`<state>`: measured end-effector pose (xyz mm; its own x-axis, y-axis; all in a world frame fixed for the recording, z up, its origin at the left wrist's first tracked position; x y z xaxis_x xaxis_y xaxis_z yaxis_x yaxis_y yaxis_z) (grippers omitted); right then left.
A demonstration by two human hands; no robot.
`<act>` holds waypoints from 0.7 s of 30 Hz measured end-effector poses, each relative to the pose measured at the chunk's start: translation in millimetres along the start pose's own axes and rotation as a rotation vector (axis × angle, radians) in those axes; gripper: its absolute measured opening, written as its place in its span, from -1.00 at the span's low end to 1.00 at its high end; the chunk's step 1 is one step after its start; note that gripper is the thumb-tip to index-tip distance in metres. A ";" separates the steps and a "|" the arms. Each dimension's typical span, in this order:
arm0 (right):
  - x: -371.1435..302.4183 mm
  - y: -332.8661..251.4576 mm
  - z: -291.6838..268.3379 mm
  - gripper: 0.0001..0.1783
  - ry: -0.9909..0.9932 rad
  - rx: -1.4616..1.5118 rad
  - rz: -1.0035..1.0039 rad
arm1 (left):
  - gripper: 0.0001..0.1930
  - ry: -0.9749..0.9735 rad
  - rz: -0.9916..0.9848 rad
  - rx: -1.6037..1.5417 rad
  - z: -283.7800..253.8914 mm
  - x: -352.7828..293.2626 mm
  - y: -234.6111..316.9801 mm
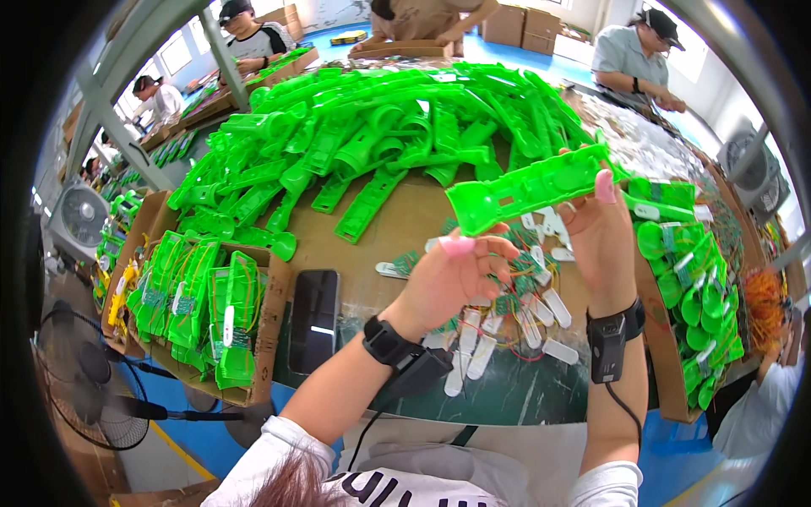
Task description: Assembling circuit boards and plastic components into green light housings.
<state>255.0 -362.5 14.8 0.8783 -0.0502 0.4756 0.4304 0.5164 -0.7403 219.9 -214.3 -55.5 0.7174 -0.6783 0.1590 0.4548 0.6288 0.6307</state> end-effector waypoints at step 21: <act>-55.8 -23.3 -103.1 -0.70 0.154 -1.328 0.099 | -0.62 0.072 -0.139 0.036 5.8 2.0 -28.1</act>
<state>217.5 -459.9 -43.4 0.8938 -0.2015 0.4007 0.1620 -0.6881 -0.7073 205.5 -235.5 -68.4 0.6853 -0.7281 0.0140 0.5341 0.5156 0.6700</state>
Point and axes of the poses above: each hand's wrist, its own x-axis towards the middle knuckle, its own z-axis out of the palm, y = z × x, the point moved 7 cm from there along x, towards the middle knuckle, and after that the axes turned 8 degrees about -z, right-handed, at the moved point
